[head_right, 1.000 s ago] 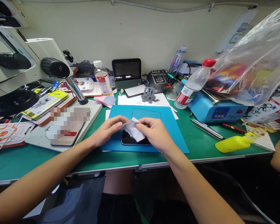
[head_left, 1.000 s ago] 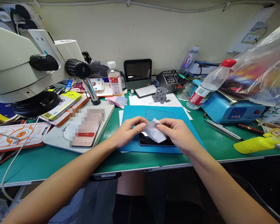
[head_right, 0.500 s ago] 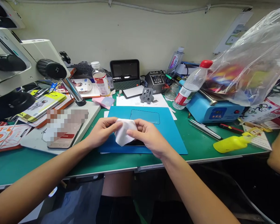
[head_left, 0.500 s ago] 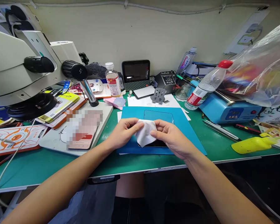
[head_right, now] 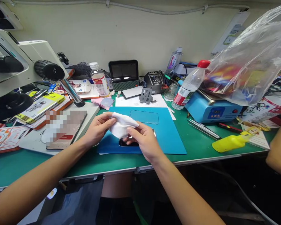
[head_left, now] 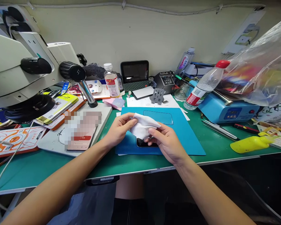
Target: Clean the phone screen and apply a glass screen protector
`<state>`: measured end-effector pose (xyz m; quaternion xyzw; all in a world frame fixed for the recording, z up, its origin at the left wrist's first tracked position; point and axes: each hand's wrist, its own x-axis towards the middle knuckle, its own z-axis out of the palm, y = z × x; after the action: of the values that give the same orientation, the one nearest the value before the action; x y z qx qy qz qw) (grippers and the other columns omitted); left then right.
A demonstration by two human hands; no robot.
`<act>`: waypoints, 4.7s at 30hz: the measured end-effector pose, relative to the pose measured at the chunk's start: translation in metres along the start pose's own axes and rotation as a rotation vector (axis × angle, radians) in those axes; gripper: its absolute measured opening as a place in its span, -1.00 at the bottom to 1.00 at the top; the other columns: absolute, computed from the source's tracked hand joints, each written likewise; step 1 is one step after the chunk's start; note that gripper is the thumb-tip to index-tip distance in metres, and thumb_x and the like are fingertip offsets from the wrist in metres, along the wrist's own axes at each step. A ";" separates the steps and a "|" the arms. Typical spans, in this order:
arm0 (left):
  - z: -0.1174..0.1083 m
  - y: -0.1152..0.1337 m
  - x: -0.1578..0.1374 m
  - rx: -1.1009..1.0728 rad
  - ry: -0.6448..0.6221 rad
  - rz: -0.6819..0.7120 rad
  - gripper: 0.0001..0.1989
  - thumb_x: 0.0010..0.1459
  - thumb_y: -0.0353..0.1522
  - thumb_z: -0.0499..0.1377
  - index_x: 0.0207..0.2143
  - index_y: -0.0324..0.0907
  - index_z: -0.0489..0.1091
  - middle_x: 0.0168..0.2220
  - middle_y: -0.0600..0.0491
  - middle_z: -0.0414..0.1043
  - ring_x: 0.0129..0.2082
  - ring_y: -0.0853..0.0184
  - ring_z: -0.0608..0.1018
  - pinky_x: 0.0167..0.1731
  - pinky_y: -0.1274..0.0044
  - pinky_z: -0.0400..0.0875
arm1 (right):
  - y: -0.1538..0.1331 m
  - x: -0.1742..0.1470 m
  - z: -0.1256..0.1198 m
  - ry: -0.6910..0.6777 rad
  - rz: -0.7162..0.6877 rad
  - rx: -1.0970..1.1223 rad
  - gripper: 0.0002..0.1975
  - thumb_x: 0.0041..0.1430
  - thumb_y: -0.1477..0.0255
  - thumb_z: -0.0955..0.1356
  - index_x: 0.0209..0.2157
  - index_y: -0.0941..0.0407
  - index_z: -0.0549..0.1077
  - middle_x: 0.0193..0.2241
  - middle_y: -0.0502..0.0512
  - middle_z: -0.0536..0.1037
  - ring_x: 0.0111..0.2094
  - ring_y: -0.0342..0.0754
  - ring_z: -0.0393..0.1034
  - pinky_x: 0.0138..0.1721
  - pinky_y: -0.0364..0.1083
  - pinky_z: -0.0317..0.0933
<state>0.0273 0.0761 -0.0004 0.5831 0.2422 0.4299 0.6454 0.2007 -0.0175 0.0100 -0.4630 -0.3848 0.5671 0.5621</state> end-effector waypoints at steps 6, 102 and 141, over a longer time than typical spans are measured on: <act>0.001 0.000 0.001 0.066 -0.028 -0.015 -0.67 0.11 -0.11 0.32 -0.26 -0.19 0.53 -0.36 0.06 0.48 -0.40 0.38 0.45 -0.43 0.57 0.40 | -0.003 -0.002 -0.009 0.129 -0.248 -0.250 -0.79 0.18 0.25 0.45 -0.20 0.03 0.65 -0.02 0.14 0.60 -0.01 0.09 0.47 -0.07 0.03 0.40; -0.003 0.003 -0.007 0.884 -0.144 0.163 -0.74 0.14 -0.51 -0.02 -0.21 -0.15 0.41 -0.34 0.06 0.49 -0.24 0.23 0.46 -0.15 0.38 0.32 | 0.001 -0.045 -0.062 -0.337 -0.788 -1.435 -0.77 0.38 0.36 0.31 -0.06 0.06 0.59 0.17 0.19 0.53 0.28 0.23 0.29 0.20 0.33 0.26; -0.004 -0.004 -0.005 0.924 -0.049 0.082 -0.70 0.40 -0.26 -0.06 -0.02 -0.15 0.41 -0.18 -0.01 0.54 -0.11 0.19 0.50 -0.05 0.35 0.34 | 0.026 -0.026 0.031 -0.233 -0.338 -1.548 0.03 0.29 -0.16 0.13 0.35 0.52 0.09 0.39 0.57 0.00 0.43 0.32 -0.14 0.41 0.23 -0.10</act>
<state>0.0223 0.0743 -0.0057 0.8286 0.3697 0.2881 0.3063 0.1621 -0.0431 -0.0041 -0.5947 -0.7903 0.0909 0.1158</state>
